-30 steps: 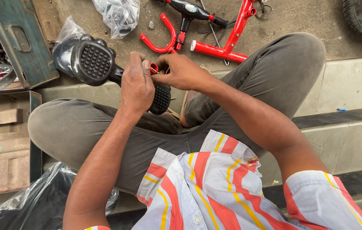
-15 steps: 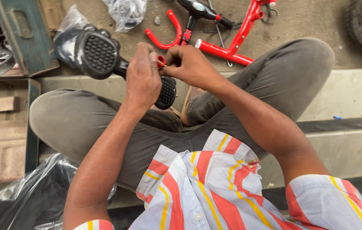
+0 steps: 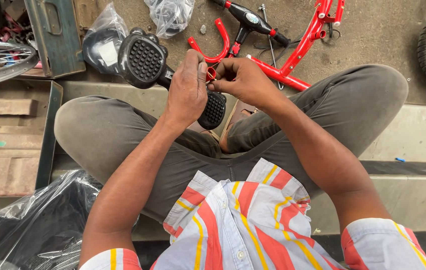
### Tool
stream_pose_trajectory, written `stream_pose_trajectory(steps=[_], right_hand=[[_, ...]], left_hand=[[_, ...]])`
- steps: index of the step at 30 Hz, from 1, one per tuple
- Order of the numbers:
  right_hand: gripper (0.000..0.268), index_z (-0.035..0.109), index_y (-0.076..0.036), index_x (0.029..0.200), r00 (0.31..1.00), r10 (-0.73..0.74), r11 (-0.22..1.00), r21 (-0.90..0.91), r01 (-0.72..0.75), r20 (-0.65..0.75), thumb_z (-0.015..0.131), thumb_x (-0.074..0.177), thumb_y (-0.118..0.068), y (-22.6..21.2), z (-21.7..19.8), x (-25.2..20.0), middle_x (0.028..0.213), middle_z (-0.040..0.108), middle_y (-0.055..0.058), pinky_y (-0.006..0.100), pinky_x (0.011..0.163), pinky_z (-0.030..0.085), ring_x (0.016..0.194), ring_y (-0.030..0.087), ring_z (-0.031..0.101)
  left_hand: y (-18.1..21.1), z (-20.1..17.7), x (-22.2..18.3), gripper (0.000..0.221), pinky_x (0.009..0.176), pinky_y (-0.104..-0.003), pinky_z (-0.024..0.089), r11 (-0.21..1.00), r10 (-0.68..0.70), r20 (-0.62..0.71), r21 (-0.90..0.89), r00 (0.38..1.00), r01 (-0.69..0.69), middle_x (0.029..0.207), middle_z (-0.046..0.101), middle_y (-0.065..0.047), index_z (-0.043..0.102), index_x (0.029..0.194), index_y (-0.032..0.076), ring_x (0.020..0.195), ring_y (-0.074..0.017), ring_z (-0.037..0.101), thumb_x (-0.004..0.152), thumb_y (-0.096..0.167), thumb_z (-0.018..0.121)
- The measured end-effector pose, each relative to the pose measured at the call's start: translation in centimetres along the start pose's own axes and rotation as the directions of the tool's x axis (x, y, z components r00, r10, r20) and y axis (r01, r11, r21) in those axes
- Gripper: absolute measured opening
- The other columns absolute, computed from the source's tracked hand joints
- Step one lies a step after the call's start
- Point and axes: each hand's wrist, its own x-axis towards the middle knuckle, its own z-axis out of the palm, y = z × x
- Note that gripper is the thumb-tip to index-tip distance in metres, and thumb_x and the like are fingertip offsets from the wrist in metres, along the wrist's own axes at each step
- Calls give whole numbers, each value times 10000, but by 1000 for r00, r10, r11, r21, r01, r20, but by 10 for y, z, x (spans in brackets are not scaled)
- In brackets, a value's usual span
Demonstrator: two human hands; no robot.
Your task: The recorder is unpacking and beginning to assemble a red tricycle, handling the seat and main frame components.
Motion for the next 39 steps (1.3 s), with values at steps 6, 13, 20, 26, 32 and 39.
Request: stream_pose_trajectory(steps=[6,13,20,26,32,39], right_hand=[[159,711,-33,1008,990,-4,1000,24,1,142,689,993,-190,3,-8,-3,830,660,-33,239,736,505,784,44,587],[222,686,23,931,1000,9,997,-73,-9,3,799,893,-164,-3,-2,-2,808,651,1,278,678,486,739,62,561],[171,708,-38,1020,987,-31,997,-63,42,160,689,970,-200,-2,-11,-5,858,704,-31,249,742,521,786,45,616],[205,682,8,969,997,-18,1000,-9,19,72,784,904,-157,14,-4,1,842,665,5,274,720,516,780,71,603],[209,685,-31,1034,979,44,996,-88,-27,197,664,983,-232,-1,-3,-1,846,650,8,279,691,492,759,77,569],[224,713,-53,1060,970,43,968,228,-100,240,632,1009,-255,-2,-14,-2,870,699,-15,260,767,532,806,82,636]], left_hand=[[-4,-1,-1,94,729,-472,456,993,104,-21,53,994,-102,924,587,-188,473,1083,19,812,-371,594,1132,99,464],[0,1,-1,100,723,-469,454,1000,29,6,-8,1000,-29,899,586,-189,484,1081,5,795,-364,590,1120,96,470],[-1,1,-1,73,741,-518,426,985,140,5,100,990,-140,911,591,-203,493,1060,15,826,-433,575,1104,73,495],[3,0,0,85,718,-514,422,992,115,11,43,993,-115,894,583,-202,496,1047,7,804,-420,579,1103,71,496],[2,-1,1,83,696,-520,421,971,189,28,141,982,-191,870,575,-189,509,1013,5,774,-417,577,1085,44,515],[12,-12,8,60,693,-493,441,987,148,3,71,989,-148,907,585,-189,517,1048,2,789,-403,595,1094,39,518]])
